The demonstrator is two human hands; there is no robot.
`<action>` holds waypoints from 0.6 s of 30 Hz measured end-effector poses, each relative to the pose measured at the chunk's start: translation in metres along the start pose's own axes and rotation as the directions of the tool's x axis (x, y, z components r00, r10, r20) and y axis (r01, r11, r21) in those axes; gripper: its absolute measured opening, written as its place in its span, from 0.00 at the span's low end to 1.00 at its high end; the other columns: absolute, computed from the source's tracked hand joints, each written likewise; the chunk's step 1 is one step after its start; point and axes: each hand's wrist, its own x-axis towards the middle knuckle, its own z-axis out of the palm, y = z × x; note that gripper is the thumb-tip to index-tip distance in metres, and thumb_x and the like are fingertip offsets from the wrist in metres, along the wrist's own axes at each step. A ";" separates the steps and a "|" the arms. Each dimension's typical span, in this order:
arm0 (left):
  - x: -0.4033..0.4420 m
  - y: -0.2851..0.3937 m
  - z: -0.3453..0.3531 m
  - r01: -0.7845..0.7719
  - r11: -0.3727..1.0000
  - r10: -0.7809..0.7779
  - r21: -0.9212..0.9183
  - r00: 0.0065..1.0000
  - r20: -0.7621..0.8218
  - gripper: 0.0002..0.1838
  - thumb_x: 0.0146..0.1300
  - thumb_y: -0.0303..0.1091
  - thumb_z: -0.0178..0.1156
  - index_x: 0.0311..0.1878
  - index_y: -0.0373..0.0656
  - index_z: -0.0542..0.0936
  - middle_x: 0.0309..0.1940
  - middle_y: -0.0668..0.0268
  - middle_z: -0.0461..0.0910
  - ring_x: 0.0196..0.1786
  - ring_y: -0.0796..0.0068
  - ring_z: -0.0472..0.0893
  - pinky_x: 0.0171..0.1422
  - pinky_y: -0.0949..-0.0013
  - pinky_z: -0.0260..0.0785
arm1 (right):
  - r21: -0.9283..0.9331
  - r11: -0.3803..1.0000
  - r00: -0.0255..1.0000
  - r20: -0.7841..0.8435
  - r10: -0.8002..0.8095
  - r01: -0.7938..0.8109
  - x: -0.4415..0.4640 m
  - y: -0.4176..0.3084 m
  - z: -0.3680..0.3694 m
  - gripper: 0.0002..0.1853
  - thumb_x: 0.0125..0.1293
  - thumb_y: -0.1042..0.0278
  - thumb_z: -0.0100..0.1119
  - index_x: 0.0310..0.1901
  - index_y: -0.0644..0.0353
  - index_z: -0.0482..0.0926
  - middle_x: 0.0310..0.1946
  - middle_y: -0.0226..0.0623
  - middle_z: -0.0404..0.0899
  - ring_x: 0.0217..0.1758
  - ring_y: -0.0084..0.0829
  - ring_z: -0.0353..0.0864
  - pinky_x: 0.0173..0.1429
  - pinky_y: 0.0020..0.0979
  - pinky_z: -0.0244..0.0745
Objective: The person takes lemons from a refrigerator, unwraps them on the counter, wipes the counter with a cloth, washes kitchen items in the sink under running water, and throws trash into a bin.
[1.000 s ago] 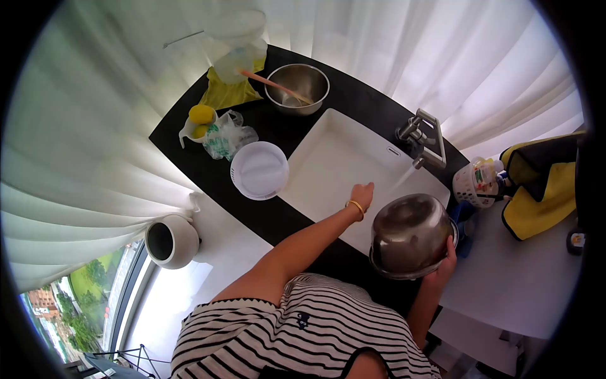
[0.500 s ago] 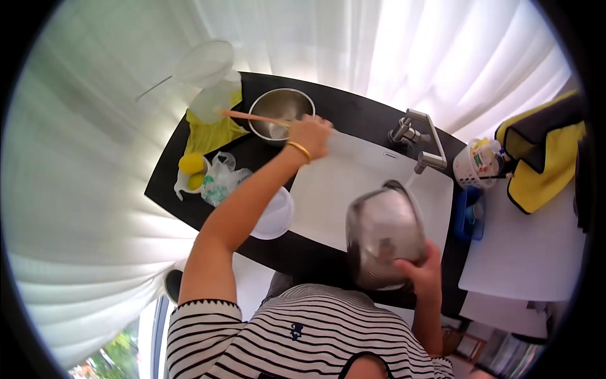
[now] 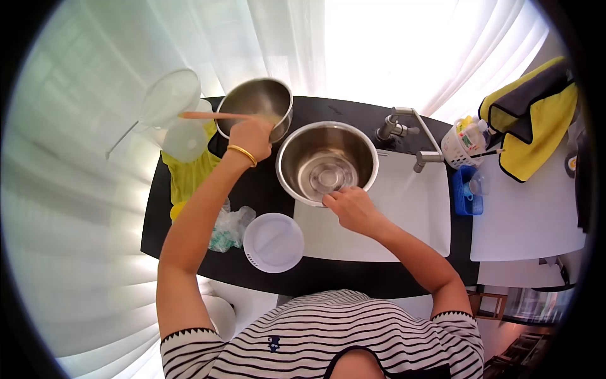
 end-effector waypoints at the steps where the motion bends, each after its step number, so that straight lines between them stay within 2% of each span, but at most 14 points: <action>1: 0.002 -0.002 -0.012 0.002 1.000 -0.002 -0.001 1.000 0.002 0.11 0.46 0.33 0.61 0.35 0.44 0.80 0.32 0.58 0.81 0.39 0.57 0.80 0.43 0.58 0.73 | -0.064 0.998 1.000 0.009 -0.024 0.025 0.009 0.005 0.006 0.06 0.50 0.76 0.52 0.31 0.57 0.71 0.25 0.33 0.75 0.31 0.34 0.77 0.35 0.35 0.70; 3: 0.006 0.000 -0.024 -0.039 0.998 0.041 -0.058 0.998 0.038 0.11 0.46 0.35 0.63 0.35 0.45 0.80 0.31 0.58 0.81 0.39 0.59 0.80 0.42 0.59 0.73 | -0.118 0.993 1.000 0.019 -0.021 0.023 0.032 0.007 0.017 0.05 0.51 0.74 0.52 0.31 0.56 0.72 0.24 0.31 0.74 0.31 0.33 0.77 0.35 0.33 0.69; 6: 0.006 0.010 -0.004 -0.209 0.976 0.210 -0.068 0.978 0.008 0.09 0.44 0.36 0.64 0.32 0.50 0.81 0.28 0.60 0.81 0.37 0.59 0.81 0.39 0.59 0.73 | -0.168 0.982 0.992 -0.065 -0.103 0.091 0.073 0.011 0.033 0.05 0.52 0.74 0.52 0.33 0.56 0.73 0.27 0.31 0.75 0.32 0.33 0.77 0.38 0.33 0.70; 7: 0.003 0.020 -0.006 -0.160 0.982 0.170 -0.103 0.981 0.093 0.08 0.43 0.35 0.64 0.30 0.51 0.82 0.28 0.61 0.81 0.36 0.60 0.81 0.39 0.60 0.73 | -0.160 0.980 0.990 -0.064 -0.129 0.118 0.084 0.013 0.042 0.05 0.52 0.74 0.52 0.33 0.56 0.73 0.27 0.31 0.75 0.32 0.33 0.77 0.38 0.33 0.70; 8: 0.002 0.029 -0.008 -0.104 0.986 0.127 -0.133 0.976 0.178 0.07 0.42 0.35 0.64 0.29 0.52 0.82 0.28 0.61 0.81 0.36 0.60 0.81 0.38 0.60 0.73 | -0.156 0.979 0.979 -0.134 -0.152 0.130 0.094 0.017 0.052 0.06 0.51 0.73 0.52 0.34 0.56 0.73 0.28 0.32 0.75 0.32 0.33 0.77 0.39 0.33 0.70; 9: 0.002 0.030 0.003 -0.115 0.969 0.149 -0.219 0.979 0.143 0.10 0.40 0.34 0.62 0.30 0.47 0.80 0.26 0.58 0.79 0.33 0.55 0.80 0.37 0.56 0.72 | -0.150 0.978 0.964 -0.202 -0.172 0.143 0.101 0.020 0.061 0.08 0.51 0.73 0.53 0.35 0.56 0.74 0.29 0.33 0.76 0.33 0.33 0.76 0.39 0.33 0.70; 10: 0.005 0.029 0.016 -0.146 0.968 0.172 -0.205 0.979 0.113 0.09 0.41 0.33 0.61 0.30 0.47 0.80 0.25 0.59 0.80 0.34 0.55 0.80 0.38 0.57 0.73 | -0.150 0.978 0.977 -0.135 -0.165 0.144 0.106 0.024 0.071 0.10 0.50 0.72 0.53 0.36 0.57 0.75 0.30 0.34 0.76 0.34 0.33 0.76 0.41 0.33 0.70; 13: 0.014 0.017 0.058 -0.060 0.984 0.081 -0.168 0.990 0.116 0.08 0.42 0.32 0.60 0.29 0.46 0.80 0.28 0.59 0.80 0.35 0.56 0.81 0.39 0.58 0.73 | -0.169 0.967 0.954 -0.202 -0.223 0.191 0.111 0.030 0.084 0.11 0.49 0.73 0.53 0.37 0.59 0.75 0.30 0.34 0.76 0.33 0.33 0.75 0.42 0.33 0.69; 14: 0.017 0.015 0.060 -0.032 0.985 0.051 -0.168 0.992 0.114 0.08 0.42 0.32 0.60 0.29 0.46 0.80 0.28 0.59 0.80 0.35 0.56 0.81 0.39 0.58 0.73 | -0.167 0.970 0.927 -0.303 -0.219 0.175 0.116 0.033 0.089 0.10 0.50 0.73 0.52 0.37 0.60 0.75 0.31 0.35 0.74 0.34 0.35 0.74 0.44 0.34 0.70; 15: 0.018 0.014 0.062 0.031 0.977 0.008 -0.210 0.983 0.181 0.10 0.42 0.32 0.60 0.32 0.45 0.80 0.31 0.58 0.80 0.37 0.57 0.80 0.40 0.58 0.73 | -0.159 0.966 0.924 -0.295 -0.244 0.205 0.118 0.039 0.092 0.10 0.50 0.73 0.52 0.37 0.60 0.75 0.31 0.35 0.74 0.34 0.35 0.74 0.44 0.34 0.70; 16: 0.018 0.012 0.064 0.095 0.964 -0.032 -0.247 0.968 0.249 0.11 0.43 0.31 0.59 0.34 0.43 0.79 0.35 0.57 0.80 0.40 0.58 0.80 0.42 0.58 0.73 | -0.138 0.973 0.907 -0.355 -0.224 0.186 0.120 0.040 0.091 0.11 0.50 0.73 0.53 0.37 0.60 0.75 0.33 0.36 0.74 0.36 0.36 0.74 0.46 0.35 0.70; 17: 0.018 0.011 0.068 0.125 0.962 -0.061 -0.241 0.965 0.256 0.11 0.43 0.31 0.59 0.34 0.43 0.79 0.35 0.57 0.80 0.40 0.58 0.80 0.42 0.58 0.73 | -0.112 0.980 0.888 -0.416 -0.199 0.167 0.123 0.037 0.088 0.11 0.49 0.74 0.54 0.37 0.61 0.75 0.35 0.37 0.74 0.38 0.37 0.74 0.47 0.36 0.70; 18: 0.020 0.009 0.072 0.121 0.952 -0.067 -0.280 0.978 0.197 0.14 0.45 0.31 0.59 0.38 0.43 0.78 0.38 0.55 0.79 0.42 0.59 0.80 0.44 0.58 0.73 | -0.101 0.976 0.883 -0.415 -0.219 0.195 0.124 0.032 0.085 0.11 0.49 0.74 0.54 0.37 0.61 0.75 0.35 0.37 0.74 0.38 0.37 0.74 0.47 0.36 0.70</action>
